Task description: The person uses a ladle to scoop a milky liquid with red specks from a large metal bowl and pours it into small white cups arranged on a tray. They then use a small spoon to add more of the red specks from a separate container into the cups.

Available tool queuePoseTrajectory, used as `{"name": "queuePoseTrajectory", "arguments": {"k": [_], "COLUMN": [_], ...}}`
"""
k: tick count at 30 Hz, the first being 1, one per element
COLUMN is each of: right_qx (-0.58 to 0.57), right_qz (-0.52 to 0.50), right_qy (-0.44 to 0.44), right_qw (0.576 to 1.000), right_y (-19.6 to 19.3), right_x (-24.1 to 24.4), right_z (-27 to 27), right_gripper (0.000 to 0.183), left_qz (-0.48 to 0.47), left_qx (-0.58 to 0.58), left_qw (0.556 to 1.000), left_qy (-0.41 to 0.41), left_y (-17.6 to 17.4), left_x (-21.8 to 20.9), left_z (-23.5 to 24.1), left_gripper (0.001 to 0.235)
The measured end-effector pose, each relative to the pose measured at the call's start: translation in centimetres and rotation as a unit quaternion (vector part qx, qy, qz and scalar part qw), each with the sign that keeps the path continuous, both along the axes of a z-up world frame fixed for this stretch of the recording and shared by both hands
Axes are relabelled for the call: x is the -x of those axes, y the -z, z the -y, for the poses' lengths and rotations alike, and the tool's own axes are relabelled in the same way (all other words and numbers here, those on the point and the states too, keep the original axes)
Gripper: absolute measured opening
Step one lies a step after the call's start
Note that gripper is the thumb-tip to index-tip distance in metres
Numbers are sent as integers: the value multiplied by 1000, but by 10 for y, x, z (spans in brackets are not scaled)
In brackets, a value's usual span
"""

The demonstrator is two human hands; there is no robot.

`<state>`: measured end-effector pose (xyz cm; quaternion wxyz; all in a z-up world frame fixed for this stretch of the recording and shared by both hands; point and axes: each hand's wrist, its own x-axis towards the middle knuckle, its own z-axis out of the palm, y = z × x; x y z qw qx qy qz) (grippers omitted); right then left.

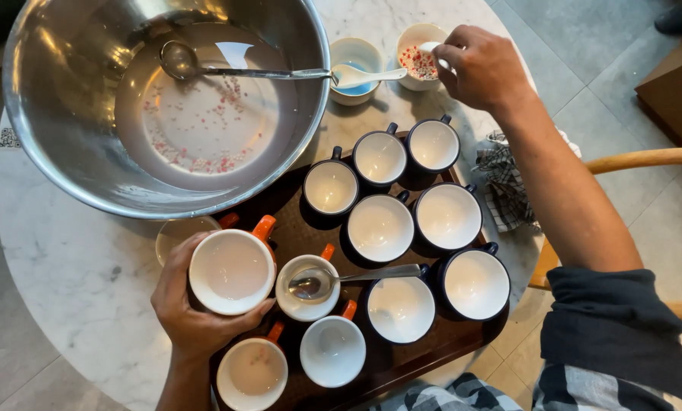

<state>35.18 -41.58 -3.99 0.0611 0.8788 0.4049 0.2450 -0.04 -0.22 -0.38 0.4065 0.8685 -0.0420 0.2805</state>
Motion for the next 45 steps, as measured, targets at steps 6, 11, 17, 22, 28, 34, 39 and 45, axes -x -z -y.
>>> {"name": "queuePoseTrajectory", "arguments": {"k": [6, 11, 17, 22, 28, 34, 39, 45], "right_qx": [-147, -231, -313, -351, -367, -414, -480, -520], "right_qz": [-120, -111, -157, -208, -283, -317, -348, -339], "right_qy": [-16, 8, 70, 105, 118, 175, 224, 204], "right_qw": [982, 966, 934, 907, 878, 835, 773, 757], "right_y": [-19, -11, 6, 7, 1, 2, -2, 1], "right_x": [16, 1, -12, -11, 0, -3, -2, -1], "right_z": [-12, 2, 17, 11, 1, 1, 1, 7], "right_gripper": [13, 11, 19, 17, 16, 20, 17, 17], "left_qz": [-5, -1, -9, -8, -1, -12, -11, -6], "left_qx": [23, 20, 36, 37, 22, 17, 14, 9], "left_qw": [999, 1000, 999, 999, 1000, 1000, 1000, 1000], "left_qy": [26, 22, 22, 18, 20, 10, 2, 4], "left_y": [0, 0, -5, -1, 3, 4, 5, 3], "left_x": [-1, 0, 0, 0, 0, -2, -1, -2], "left_z": [4, 2, 2, -1, -1, -1, -3, -2], "left_gripper": [100, 99, 98, 98, 98, 99, 99, 96]}}
